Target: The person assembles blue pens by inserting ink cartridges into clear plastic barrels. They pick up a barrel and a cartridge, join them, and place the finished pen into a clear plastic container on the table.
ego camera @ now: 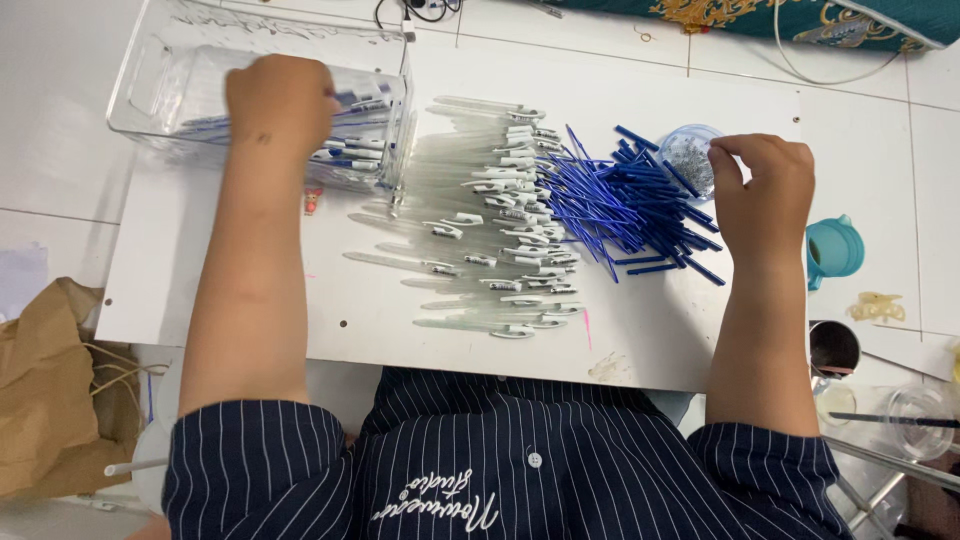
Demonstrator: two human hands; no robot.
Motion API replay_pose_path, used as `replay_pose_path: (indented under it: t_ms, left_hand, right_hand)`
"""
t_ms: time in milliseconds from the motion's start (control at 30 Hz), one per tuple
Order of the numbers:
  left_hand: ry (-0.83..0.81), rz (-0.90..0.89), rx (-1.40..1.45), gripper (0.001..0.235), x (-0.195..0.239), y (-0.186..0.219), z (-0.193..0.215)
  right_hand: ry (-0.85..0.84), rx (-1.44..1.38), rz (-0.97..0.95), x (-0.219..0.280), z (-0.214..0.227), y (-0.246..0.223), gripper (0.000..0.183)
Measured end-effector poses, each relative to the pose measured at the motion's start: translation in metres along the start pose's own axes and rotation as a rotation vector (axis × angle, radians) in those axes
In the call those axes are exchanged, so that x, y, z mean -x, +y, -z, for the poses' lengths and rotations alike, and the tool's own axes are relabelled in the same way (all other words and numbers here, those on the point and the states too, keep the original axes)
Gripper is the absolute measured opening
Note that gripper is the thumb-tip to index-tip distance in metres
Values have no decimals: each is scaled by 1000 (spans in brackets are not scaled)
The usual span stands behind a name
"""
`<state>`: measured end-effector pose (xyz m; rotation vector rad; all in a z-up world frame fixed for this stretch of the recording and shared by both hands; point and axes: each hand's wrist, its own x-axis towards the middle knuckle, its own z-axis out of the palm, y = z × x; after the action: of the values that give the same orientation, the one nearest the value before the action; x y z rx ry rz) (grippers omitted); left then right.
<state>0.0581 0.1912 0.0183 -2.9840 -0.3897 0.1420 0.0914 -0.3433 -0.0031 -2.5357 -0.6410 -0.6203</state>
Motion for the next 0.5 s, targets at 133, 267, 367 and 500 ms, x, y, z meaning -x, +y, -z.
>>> replay_pose_path:
  t_ms: [133, 267, 367, 500]
  left_hand:
    - [304, -84, 36, 20, 56, 6, 30]
    - [518, -559, 686, 28, 108, 68, 53]
    - [565, -761, 846, 20, 131, 115, 48]
    - [615, -792, 946, 17, 145, 146, 36]
  right_hand:
    - [67, -148, -19, 3, 17, -59, 12]
    - [97, -467, 129, -1, 16, -112, 15]
    - [117, -549, 156, 1, 19, -139, 16]
    - [71, -567, 84, 10, 20, -153, 14]
